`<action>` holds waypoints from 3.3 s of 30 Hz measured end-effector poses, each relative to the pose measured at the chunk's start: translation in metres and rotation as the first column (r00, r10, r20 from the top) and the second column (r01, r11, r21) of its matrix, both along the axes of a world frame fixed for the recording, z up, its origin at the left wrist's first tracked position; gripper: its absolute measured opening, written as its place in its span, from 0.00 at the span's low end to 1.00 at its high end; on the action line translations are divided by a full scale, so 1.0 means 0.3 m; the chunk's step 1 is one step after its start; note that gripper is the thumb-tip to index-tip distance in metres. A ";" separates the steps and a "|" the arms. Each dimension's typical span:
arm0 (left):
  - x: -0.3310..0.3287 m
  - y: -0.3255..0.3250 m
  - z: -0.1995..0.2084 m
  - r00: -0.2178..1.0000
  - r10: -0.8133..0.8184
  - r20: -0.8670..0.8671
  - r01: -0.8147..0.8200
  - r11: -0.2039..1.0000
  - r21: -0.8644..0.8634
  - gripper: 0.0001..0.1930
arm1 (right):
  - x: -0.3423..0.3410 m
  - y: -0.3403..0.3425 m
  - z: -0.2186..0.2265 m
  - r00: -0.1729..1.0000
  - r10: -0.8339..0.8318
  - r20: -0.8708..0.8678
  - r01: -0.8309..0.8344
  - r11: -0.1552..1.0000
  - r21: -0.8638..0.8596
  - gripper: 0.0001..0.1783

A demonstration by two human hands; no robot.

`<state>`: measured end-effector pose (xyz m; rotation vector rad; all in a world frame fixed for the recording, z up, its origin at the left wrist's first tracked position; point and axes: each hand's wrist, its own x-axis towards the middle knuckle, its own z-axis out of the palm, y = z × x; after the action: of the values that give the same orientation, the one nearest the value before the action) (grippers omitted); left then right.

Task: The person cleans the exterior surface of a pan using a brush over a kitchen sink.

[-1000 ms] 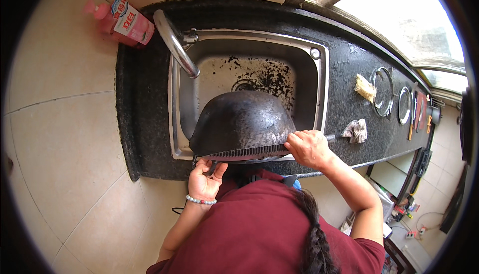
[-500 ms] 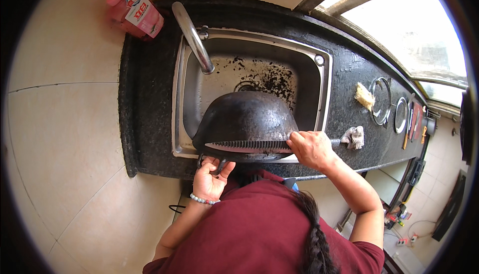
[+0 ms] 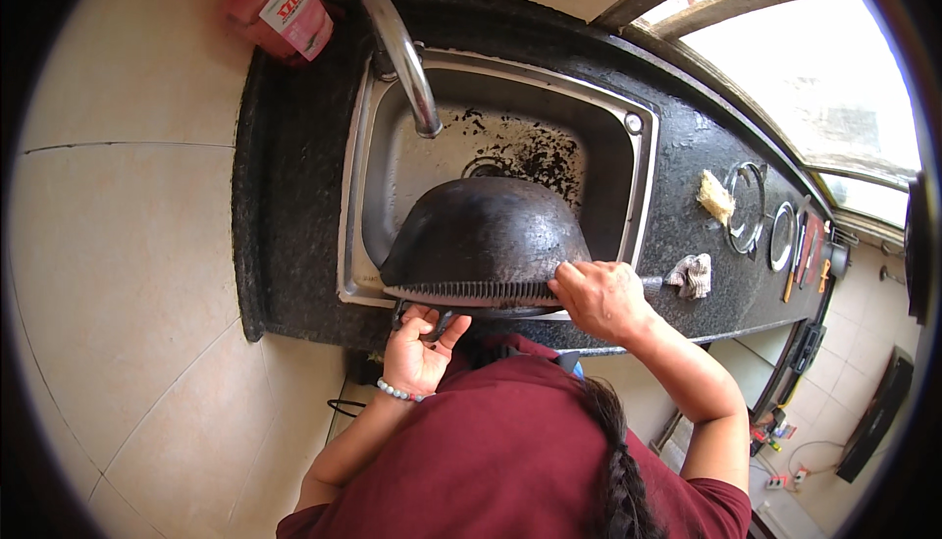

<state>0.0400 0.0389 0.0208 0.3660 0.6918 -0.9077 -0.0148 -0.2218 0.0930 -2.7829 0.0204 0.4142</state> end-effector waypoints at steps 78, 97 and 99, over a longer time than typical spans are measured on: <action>0.059 0.094 -0.104 0.988 -0.070 0.141 0.049 0.987 0.151 0.08 | -0.376 -0.117 -0.247 0.705 -0.672 0.228 0.554 0.722 0.414 0.12; 0.036 0.066 -0.045 0.998 -0.001 0.060 -0.013 0.974 0.227 0.09 | -0.237 -0.090 -0.202 0.854 -0.181 0.488 0.128 0.982 0.141 0.15; 0.034 0.060 -0.044 0.999 -0.003 0.046 -0.008 0.971 0.238 0.08 | -0.213 -0.092 -0.202 0.845 -0.214 0.490 0.156 0.975 0.157 0.15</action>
<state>0.0502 0.0569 0.0076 0.5975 0.7606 -0.8129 -0.0787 -0.2493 0.0324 -2.6565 0.1392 -0.3609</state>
